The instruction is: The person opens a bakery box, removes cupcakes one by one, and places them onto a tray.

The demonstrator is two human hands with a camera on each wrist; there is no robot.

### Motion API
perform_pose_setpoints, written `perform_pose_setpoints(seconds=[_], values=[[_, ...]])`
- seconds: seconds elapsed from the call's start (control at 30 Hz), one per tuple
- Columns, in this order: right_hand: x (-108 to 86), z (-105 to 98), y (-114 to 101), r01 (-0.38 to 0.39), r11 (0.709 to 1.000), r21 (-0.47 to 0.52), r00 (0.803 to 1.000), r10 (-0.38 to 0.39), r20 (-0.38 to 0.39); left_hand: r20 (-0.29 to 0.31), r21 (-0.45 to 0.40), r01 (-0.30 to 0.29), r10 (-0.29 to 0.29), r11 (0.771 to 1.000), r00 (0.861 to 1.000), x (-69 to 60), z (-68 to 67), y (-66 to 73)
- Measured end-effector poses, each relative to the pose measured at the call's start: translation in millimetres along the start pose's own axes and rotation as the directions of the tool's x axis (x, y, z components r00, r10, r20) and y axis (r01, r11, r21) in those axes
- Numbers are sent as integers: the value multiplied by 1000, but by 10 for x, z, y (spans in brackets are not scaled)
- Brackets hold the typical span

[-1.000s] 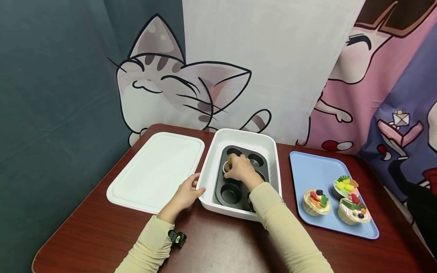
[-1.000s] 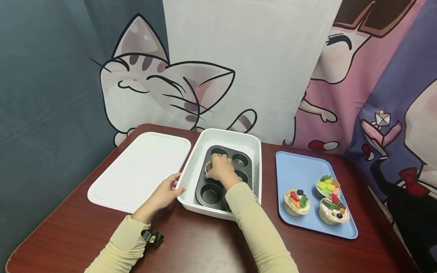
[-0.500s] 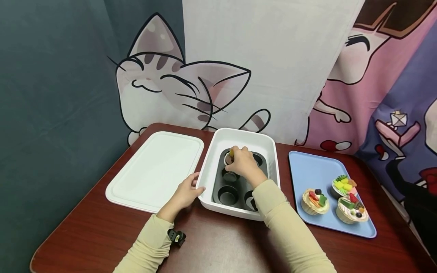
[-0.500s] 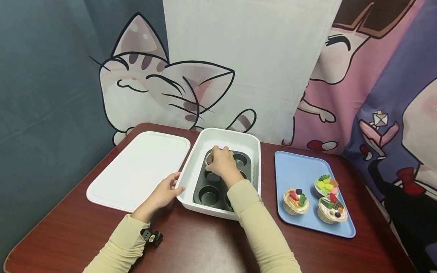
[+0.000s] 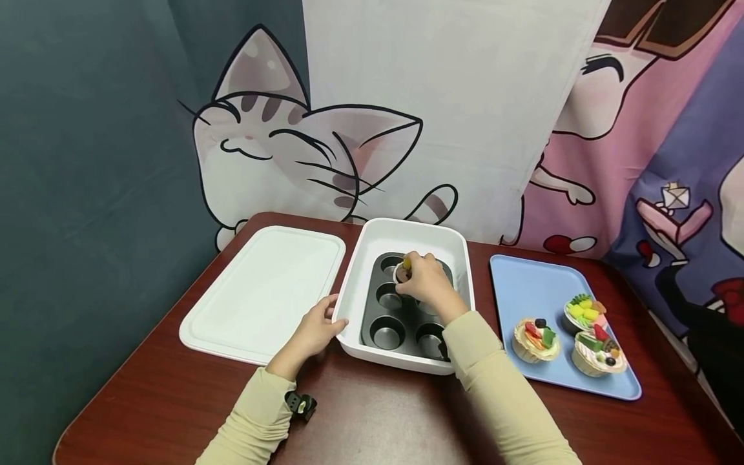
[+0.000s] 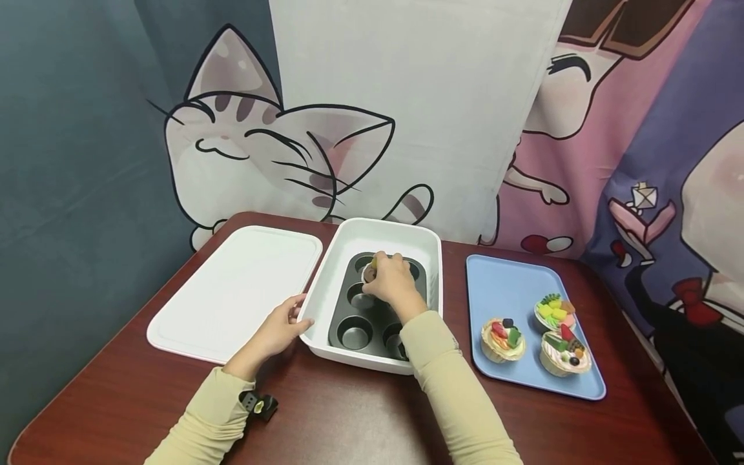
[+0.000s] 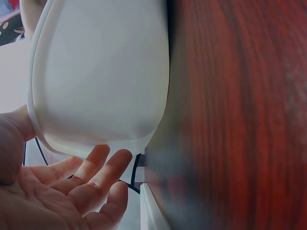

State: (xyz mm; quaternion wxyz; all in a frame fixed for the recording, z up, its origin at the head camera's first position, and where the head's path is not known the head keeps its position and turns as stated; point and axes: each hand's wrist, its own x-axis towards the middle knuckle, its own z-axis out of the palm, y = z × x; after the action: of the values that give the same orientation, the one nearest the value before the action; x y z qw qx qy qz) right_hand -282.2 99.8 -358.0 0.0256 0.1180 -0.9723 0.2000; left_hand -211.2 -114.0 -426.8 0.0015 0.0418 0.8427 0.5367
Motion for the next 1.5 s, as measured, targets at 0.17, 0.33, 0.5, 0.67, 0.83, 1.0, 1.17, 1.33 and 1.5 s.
perform_pose_setpoints(seconds=[0.17,0.33,0.5,0.67,0.83,1.0,1.17,1.33,1.5], values=[[-11,-64,27,6,1000,-6,1000,-6,-17,-6,10,-1,1,1000,1000,-3,-1,-1],[-22,-105,66,-8,1000,14,1000,8,-14,-9,3,1,-1,1000,1000,-6,-1,-6],[-31,-149,97,-9,1000,9,1000,9,-21,-12,1,3,-3,1000,1000,-12,-9,7],[-33,-199,131,-14,1000,13,1000,14,-15,-7,-8,4,-4,1000,1000,-13,-8,14],[-41,-263,171,-13,1000,26,1000,13,-6,-6,0,4,-4,1000,1000,-12,-8,23],[-53,-318,219,-25,999,40,1000,25,1,-8,-4,-2,2,1000,1000,-11,-7,17],[-63,-364,258,-37,998,43,999,36,7,-6,-5,-5,5,1000,1000,-17,-5,14],[-61,-398,289,-46,999,30,999,45,4,-7,-6,-9,9,1000,1000,-13,-1,9],[-75,-420,335,-47,999,28,999,47,3,-10,-1,-5,5,1000,1000,-9,1,11]])
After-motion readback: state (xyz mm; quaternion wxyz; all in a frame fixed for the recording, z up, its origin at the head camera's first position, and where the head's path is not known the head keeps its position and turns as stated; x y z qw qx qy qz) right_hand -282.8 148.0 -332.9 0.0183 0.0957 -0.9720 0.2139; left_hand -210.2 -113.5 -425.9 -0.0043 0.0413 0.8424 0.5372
